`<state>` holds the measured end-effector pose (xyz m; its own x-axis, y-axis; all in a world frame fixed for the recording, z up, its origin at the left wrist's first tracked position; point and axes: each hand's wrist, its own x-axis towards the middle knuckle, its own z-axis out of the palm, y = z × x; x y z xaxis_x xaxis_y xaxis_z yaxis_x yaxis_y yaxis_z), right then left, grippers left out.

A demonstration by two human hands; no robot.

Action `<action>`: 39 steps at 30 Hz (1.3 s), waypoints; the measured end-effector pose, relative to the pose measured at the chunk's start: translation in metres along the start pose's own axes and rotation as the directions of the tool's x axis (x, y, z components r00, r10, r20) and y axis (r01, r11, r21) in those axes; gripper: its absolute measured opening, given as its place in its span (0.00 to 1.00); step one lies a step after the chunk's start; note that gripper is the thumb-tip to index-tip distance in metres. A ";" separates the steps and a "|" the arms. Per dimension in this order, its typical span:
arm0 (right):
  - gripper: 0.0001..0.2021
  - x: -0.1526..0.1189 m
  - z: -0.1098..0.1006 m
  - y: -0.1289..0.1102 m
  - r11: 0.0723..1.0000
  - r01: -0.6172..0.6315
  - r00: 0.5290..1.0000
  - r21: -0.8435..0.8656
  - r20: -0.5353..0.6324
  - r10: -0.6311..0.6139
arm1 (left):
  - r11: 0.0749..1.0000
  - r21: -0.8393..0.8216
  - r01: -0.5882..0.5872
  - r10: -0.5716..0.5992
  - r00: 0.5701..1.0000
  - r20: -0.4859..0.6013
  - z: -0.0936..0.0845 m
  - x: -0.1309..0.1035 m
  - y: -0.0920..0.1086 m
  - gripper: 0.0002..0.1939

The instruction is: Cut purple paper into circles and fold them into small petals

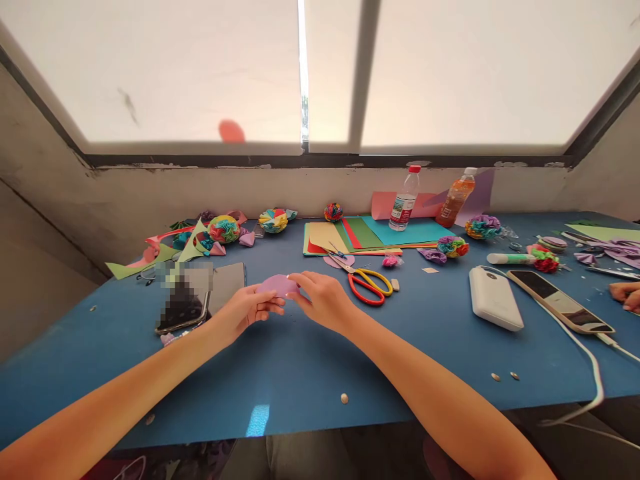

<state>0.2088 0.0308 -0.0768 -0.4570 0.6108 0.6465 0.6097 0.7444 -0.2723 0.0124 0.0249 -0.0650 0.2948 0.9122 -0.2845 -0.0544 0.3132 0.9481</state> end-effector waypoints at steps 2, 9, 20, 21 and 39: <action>0.17 0.002 0.002 0.001 0.950 -0.245 0.969 0.196 0.081 0.233 | 0.999 0.022 -0.043 0.043 0.999 -0.004 0.001 -0.001 0.001 0.15; 0.20 0.008 0.004 0.010 0.594 -0.637 0.771 0.492 0.432 0.468 | 0.977 0.123 -0.172 0.179 0.983 -0.041 0.005 -0.003 0.003 0.20; 0.11 0.017 -0.014 0.000 0.555 -0.686 0.726 0.470 0.404 0.556 | 0.676 0.615 -0.407 0.607 0.780 -0.151 -0.003 0.006 -0.004 0.19; 0.10 0.017 -0.017 -0.001 0.572 -0.684 0.729 0.453 0.399 0.556 | 0.558 0.698 -0.450 0.687 0.722 -0.084 -0.004 0.007 -0.004 0.14; 0.10 0.004 -0.010 0.016 0.984 -0.026 0.978 -0.174 0.198 0.061 | -0.351 0.851 -0.390 0.620 0.585 0.523 -0.005 0.005 -0.014 0.13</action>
<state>0.2238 0.0425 -0.0716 -0.5385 0.6963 0.4745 0.7248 0.6700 -0.1607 0.0095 0.0263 -0.0806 0.6378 0.5894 0.4958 0.7165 -0.6902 -0.1011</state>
